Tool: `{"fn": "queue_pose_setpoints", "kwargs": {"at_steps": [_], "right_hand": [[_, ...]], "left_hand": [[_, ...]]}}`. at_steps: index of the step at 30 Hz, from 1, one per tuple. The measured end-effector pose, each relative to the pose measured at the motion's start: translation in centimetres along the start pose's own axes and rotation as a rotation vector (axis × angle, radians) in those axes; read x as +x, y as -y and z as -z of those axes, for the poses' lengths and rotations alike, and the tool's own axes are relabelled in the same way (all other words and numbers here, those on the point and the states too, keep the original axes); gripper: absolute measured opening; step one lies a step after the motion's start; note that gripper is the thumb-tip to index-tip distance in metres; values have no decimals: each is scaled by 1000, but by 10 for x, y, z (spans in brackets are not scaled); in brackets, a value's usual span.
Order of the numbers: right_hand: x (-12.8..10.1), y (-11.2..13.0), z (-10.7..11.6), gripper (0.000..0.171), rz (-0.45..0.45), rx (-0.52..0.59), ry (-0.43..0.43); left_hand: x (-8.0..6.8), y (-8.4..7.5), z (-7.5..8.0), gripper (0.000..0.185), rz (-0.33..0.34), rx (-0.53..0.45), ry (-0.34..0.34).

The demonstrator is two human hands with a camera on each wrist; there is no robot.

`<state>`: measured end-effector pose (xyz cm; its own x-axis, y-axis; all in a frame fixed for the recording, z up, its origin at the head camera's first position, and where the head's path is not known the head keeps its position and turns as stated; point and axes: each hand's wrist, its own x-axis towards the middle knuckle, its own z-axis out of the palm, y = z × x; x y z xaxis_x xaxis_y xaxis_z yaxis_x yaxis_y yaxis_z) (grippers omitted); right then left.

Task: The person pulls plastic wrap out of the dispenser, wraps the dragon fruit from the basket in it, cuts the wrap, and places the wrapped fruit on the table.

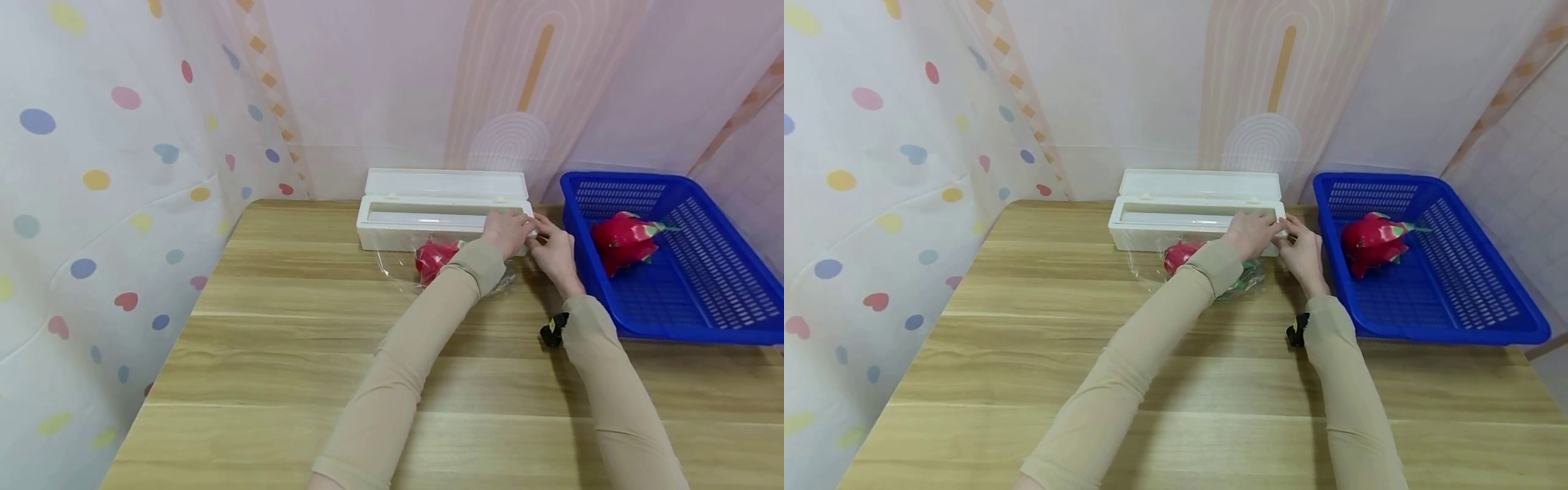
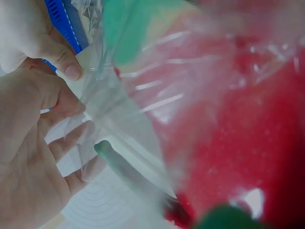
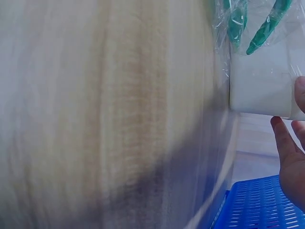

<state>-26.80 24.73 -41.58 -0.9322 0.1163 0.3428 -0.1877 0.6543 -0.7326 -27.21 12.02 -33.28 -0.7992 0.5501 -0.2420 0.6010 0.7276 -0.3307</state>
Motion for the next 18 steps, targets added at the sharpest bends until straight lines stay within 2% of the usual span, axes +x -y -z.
{"fn": "queue_pose_setpoints", "kwargs": {"at_steps": [7,15,18], "right_hand": [[2,0,-2,42,-37,8,30],[1,2,-3,41,-20,-14,-15],[0,2,-3,41,-17,-21,-27]], "left_hand": [[-1,1,-1,49,27,35,22],[0,-1,-3,49,9,19,5],[0,-2,-1,49,18,20,18]]}}
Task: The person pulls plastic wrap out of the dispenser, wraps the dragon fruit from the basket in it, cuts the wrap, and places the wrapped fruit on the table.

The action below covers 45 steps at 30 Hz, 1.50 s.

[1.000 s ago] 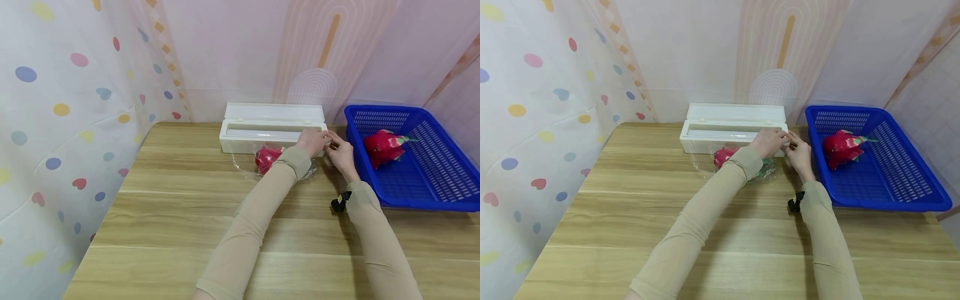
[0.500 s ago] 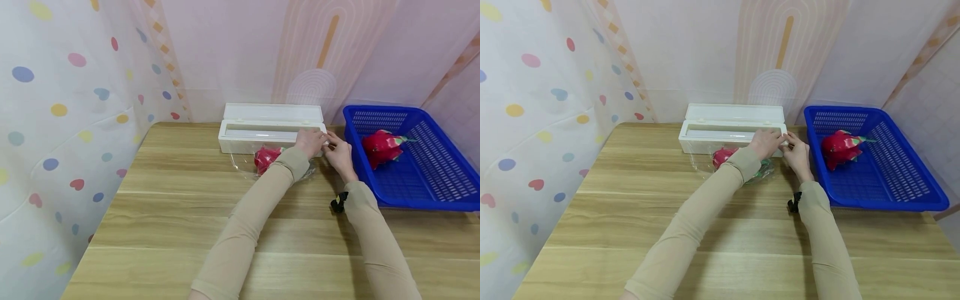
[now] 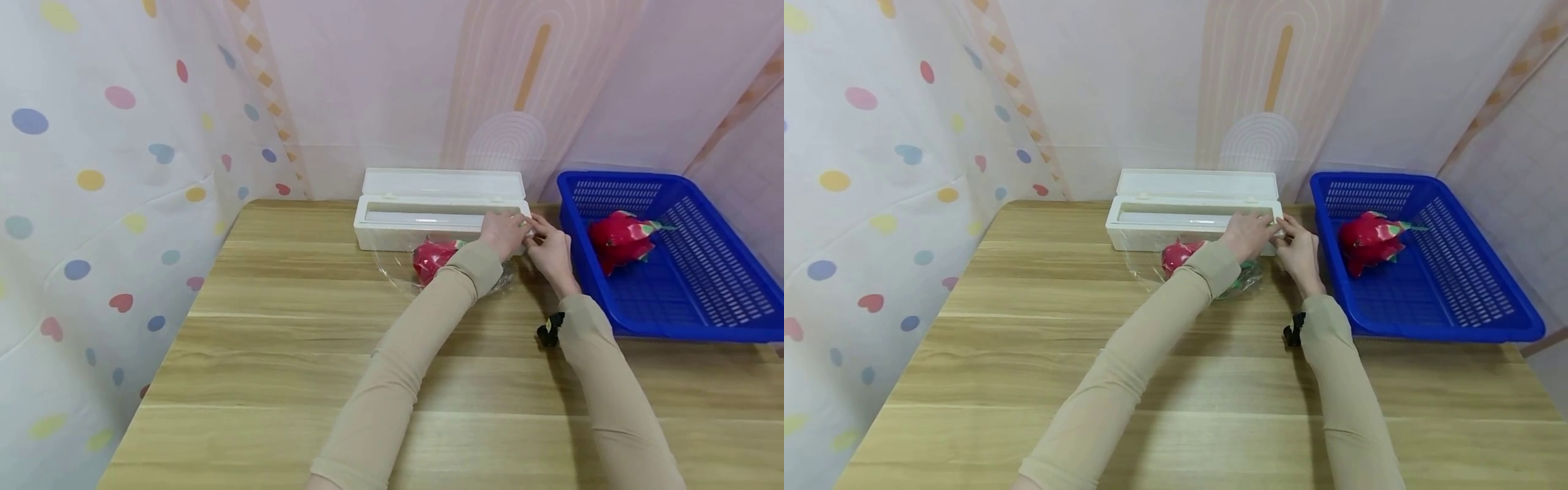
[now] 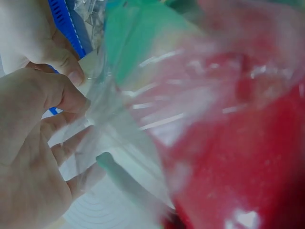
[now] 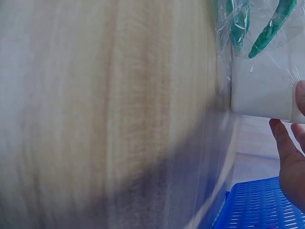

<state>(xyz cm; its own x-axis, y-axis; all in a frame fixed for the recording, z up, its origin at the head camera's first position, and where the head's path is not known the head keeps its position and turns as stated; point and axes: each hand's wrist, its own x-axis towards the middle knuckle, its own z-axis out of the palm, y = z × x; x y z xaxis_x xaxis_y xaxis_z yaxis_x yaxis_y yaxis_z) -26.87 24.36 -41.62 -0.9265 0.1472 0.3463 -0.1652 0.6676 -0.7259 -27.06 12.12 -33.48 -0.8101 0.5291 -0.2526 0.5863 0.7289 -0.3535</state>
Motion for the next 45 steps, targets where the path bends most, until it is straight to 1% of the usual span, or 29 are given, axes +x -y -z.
{"fn": "queue_pose_setpoints", "kwargs": {"at_steps": [2,5,10,15,19,23,26,30,33,37,41,45], "right_hand": [[0,1,-1,41,-1,-6,-6],[-1,3,-2,41,-18,16,-3],[-1,5,-1,44,-54,45,3],[-3,5,-1,44,-61,44,8],[-3,3,-1,44,-65,48,18],[-3,3,0,44,-58,44,15],[-3,3,0,44,-51,39,10],[-3,4,-1,44,-53,31,11],[-3,3,0,44,-55,20,7],[-2,3,1,44,-54,8,0],[-3,2,0,44,-66,25,7],[-4,3,-1,45,-79,27,16]], "left_hand": [[-1,0,1,49,13,-2,21],[-4,1,4,47,49,5,64],[-13,9,5,46,88,-37,95],[-24,22,5,47,65,-75,111],[-27,33,0,47,24,-99,99],[-26,49,-11,49,-15,-115,107],[-23,66,-23,50,-71,-126,109],[-22,88,-43,50,-133,-200,68],[-23,101,-56,49,-143,-278,26],[-29,113,-68,48,-140,-343,-19],[-34,120,-79,48,-143,-375,-51],[-39,124,-85,48,-150,-397,-80]]}}
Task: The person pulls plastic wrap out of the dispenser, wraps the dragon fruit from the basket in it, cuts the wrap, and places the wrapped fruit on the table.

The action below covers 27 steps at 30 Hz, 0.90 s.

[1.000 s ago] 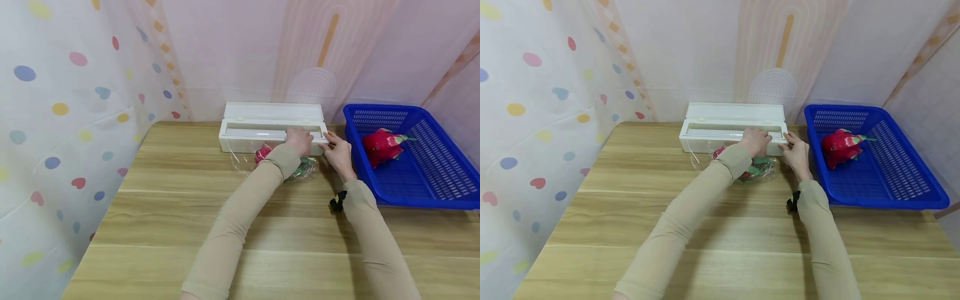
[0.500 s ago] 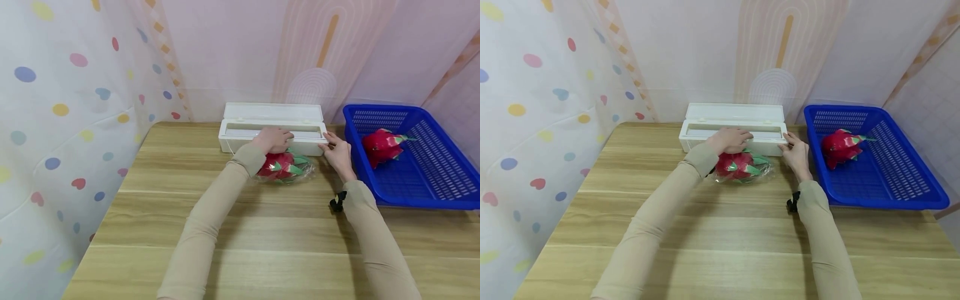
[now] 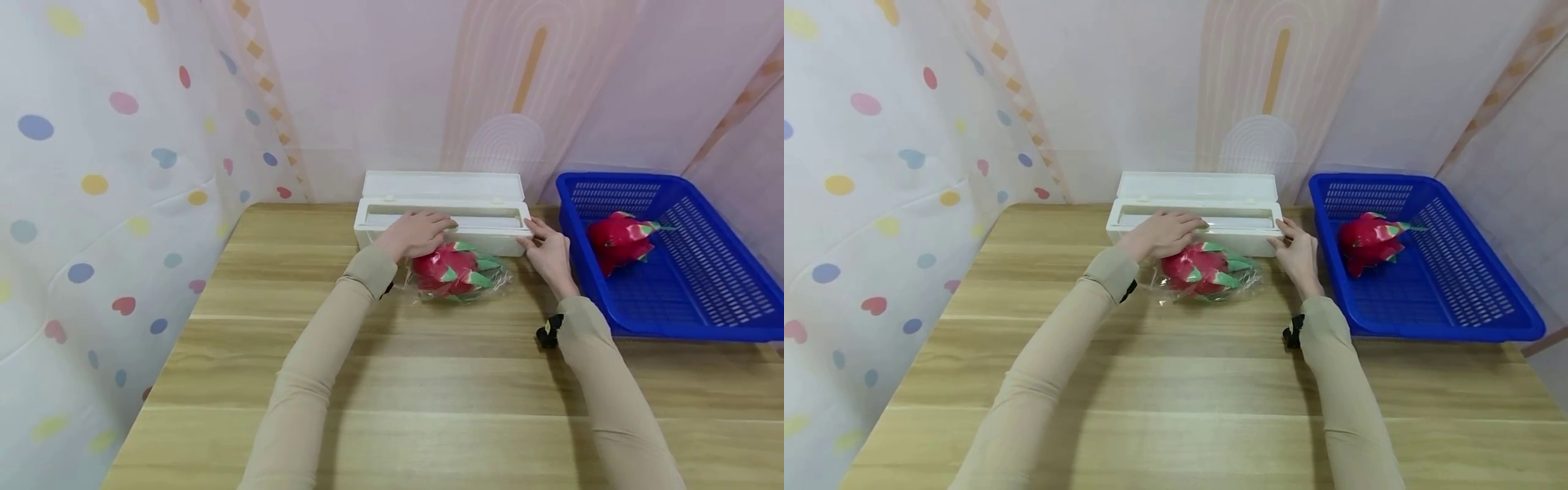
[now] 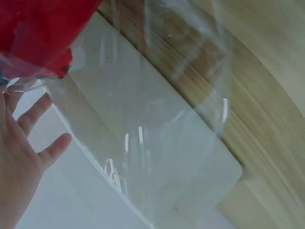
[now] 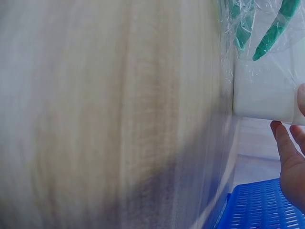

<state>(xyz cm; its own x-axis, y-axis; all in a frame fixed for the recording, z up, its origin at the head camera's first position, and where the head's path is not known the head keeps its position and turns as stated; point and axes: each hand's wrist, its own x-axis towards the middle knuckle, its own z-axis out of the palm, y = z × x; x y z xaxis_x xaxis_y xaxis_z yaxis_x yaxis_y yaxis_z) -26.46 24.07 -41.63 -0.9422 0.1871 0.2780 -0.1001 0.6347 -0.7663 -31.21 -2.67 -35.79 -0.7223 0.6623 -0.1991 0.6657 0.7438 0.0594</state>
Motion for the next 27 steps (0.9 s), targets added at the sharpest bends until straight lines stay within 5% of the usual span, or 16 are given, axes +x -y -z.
{"fn": "queue_pose_setpoints", "kwargs": {"at_steps": [16,27], "right_hand": [[1,0,-4,44,6,-12,6],[0,1,-2,42,22,-7,-41]], "left_hand": [[-12,20,-16,48,2,52,-128],[-60,75,-33,44,86,-4,-251]]}}
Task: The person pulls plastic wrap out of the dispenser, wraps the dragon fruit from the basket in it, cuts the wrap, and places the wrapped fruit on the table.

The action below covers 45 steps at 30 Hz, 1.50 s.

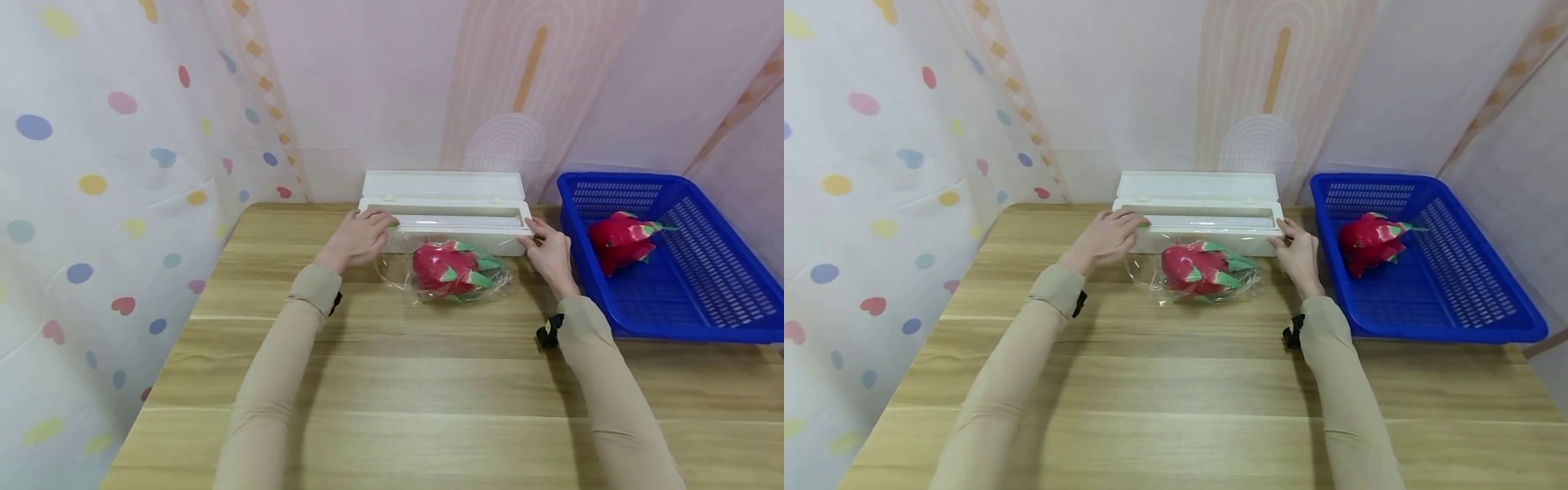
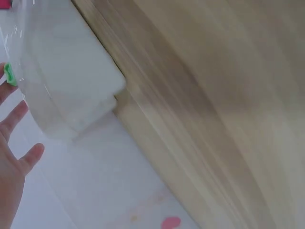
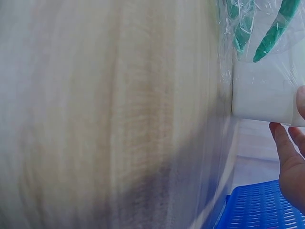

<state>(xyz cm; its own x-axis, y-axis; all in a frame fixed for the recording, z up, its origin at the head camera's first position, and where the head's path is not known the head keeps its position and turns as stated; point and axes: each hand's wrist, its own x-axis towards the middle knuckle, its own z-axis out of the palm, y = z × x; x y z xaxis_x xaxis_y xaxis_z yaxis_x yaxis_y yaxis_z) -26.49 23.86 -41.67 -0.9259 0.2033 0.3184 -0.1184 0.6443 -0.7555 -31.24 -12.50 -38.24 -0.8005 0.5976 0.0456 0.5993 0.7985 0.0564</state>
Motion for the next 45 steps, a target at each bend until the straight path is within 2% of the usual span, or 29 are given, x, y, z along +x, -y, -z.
{"fn": "queue_pose_setpoints", "kwargs": {"at_steps": [5,10,15,19,22,31,38,41,45], "right_hand": [[1,-1,1,43,-14,-25,23],[1,0,1,43,-18,-28,30],[0,1,1,43,-10,-24,25],[0,0,0,43,-9,-16,31],[0,0,0,43,-8,-3,38],[-2,-2,-3,45,25,45,20],[-6,0,-7,22,164,95,-84],[-7,2,-8,13,224,85,-116],[-10,5,-6,10,266,58,-130]], "left_hand": [[-18,20,-2,42,38,15,-51],[-32,32,-4,41,86,7,-104],[-33,31,-6,38,87,7,-156],[-28,23,-9,40,120,-53,-164],[-25,18,-12,41,138,-103,-198],[-18,13,-26,30,40,-75,-412],[-16,9,-28,19,-5,-68,-535],[-16,7,-29,15,-25,-90,-581],[-16,8,-31,13,-66,-167,-623]]}}
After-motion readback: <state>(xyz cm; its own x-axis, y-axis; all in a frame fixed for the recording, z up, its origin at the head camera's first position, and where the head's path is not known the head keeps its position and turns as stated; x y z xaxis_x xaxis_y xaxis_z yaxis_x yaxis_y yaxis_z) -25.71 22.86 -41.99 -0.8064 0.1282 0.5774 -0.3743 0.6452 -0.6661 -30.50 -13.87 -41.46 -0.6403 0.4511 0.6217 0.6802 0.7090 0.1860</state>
